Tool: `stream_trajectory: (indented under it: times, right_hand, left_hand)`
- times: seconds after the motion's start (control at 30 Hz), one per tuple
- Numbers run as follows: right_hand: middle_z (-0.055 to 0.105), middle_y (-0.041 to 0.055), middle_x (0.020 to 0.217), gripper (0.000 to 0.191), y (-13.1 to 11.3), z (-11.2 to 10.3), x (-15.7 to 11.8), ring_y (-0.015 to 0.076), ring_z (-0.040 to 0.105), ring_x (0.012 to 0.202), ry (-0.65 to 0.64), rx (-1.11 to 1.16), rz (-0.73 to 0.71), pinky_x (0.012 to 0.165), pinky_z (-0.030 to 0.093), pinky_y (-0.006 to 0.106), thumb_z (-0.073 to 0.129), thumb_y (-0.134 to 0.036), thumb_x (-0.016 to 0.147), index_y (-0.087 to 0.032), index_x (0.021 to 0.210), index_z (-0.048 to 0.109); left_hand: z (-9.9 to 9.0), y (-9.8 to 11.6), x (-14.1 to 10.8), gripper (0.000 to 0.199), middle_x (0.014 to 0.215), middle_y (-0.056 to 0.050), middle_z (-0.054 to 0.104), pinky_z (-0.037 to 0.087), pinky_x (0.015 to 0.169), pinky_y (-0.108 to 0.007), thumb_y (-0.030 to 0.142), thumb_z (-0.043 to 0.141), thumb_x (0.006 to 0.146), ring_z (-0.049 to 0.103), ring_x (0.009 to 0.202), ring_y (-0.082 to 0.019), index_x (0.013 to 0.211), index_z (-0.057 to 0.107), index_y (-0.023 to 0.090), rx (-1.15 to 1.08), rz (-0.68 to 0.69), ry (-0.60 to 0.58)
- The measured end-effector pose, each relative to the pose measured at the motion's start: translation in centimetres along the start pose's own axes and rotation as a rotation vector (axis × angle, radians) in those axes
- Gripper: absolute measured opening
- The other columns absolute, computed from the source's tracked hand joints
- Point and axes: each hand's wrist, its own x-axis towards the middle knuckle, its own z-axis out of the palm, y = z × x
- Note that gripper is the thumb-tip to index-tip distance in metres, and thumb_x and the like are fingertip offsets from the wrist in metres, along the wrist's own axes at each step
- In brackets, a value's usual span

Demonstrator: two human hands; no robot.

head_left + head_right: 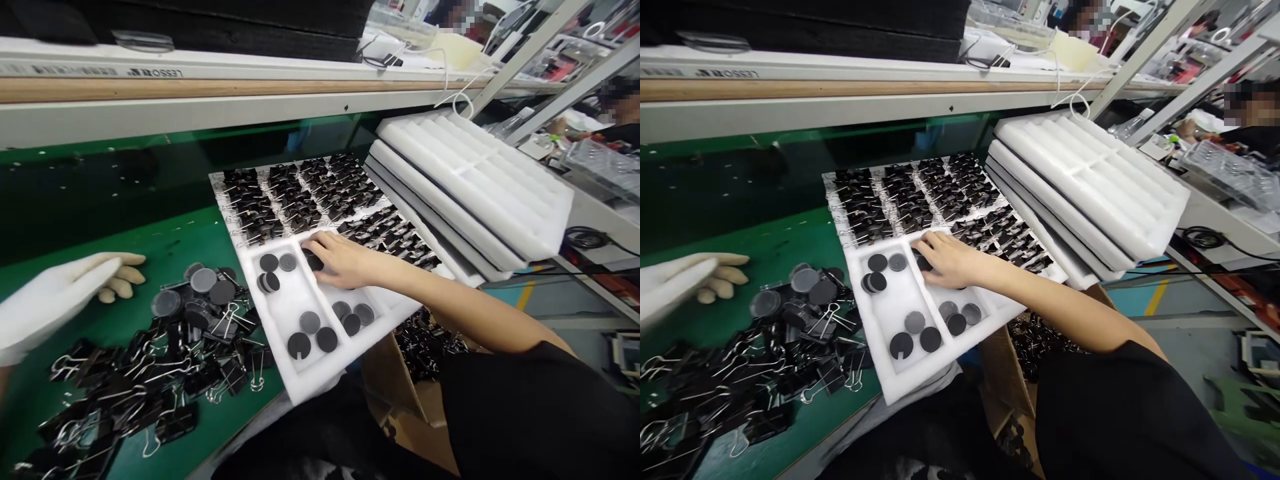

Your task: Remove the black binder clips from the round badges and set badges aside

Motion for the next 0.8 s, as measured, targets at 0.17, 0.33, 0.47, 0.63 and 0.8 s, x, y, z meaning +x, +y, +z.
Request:
stream_trajectory:
  times: [0.17, 0.33, 0.47, 0.63, 0.8]
  right_hand:
    - [0.054, 0.0237, 0.134, 0.065, 0.5, 1.4, -0.5, 0.0382, 0.055, 0.117, -0.025, -0.072, -0.01, 0.098, 0.052, 0.057, 0.054, -0.05, 0.102, -0.012, 0.154, 0.043]
    - [0.059, 0.0241, 0.137, 0.055, 0.0, 2.7, -1.0, 0.0399, 0.057, 0.116, 0.03, -0.329, -0.023, 0.101, 0.046, 0.059, 0.039, -0.049, 0.108, -0.012, 0.147, 0.052]
    - [0.06, 0.0247, 0.135, 0.056, 0.0, 2.7, -0.7, 0.0362, 0.06, 0.107, -0.009, -0.398, -0.1, 0.093, 0.051, 0.054, 0.035, -0.046, 0.109, -0.009, 0.149, 0.049]
    - [0.061, 0.0216, 0.118, 0.047, 0.3, 1.3, -1.0, 0.0296, 0.062, 0.09, -0.057, -0.282, -0.114, 0.08, 0.055, 0.046, 0.041, -0.025, 0.105, -0.007, 0.148, 0.048]
    - [0.059, 0.016, 0.117, 0.038, 0.6, -0.7, -1.1, 0.0204, 0.06, 0.078, -0.119, -0.091, -0.15, 0.068, 0.052, 0.036, 0.053, -0.021, 0.1, -0.015, 0.137, 0.06]
  left_hand:
    - [-0.2, -1.3, 0.1, 0.067, 0.124, -0.004, 0.077, 0.06, 0.083, -0.031, 0.074, 0.047, 0.097, 0.071, 0.102, -0.024, 0.141, 0.062, 0.025, -0.106, -0.007, -0.09]
    - [0.0, -1.5, 0.5, 0.067, 0.123, -0.004, 0.077, 0.057, 0.08, -0.03, 0.074, 0.048, 0.097, 0.07, 0.1, -0.023, 0.139, 0.063, 0.024, -0.136, -0.015, -0.082]
    - [0.1, -1.8, 0.6, 0.063, 0.122, -0.001, 0.077, 0.057, 0.082, -0.029, 0.074, 0.047, 0.098, 0.07, 0.101, -0.021, 0.137, 0.063, 0.027, -0.109, -0.01, -0.054]
    - [0.2, -1.8, 0.4, 0.065, 0.125, 0.0, 0.076, 0.057, 0.084, -0.03, 0.075, 0.043, 0.098, 0.07, 0.104, -0.022, 0.14, 0.061, 0.029, -0.048, 0.014, -0.088]
    - [0.3, -1.6, 0.5, 0.068, 0.124, 0.0, 0.077, 0.056, 0.082, -0.028, 0.076, 0.042, 0.098, 0.069, 0.103, -0.021, 0.14, 0.061, 0.028, -0.046, 0.017, -0.074]
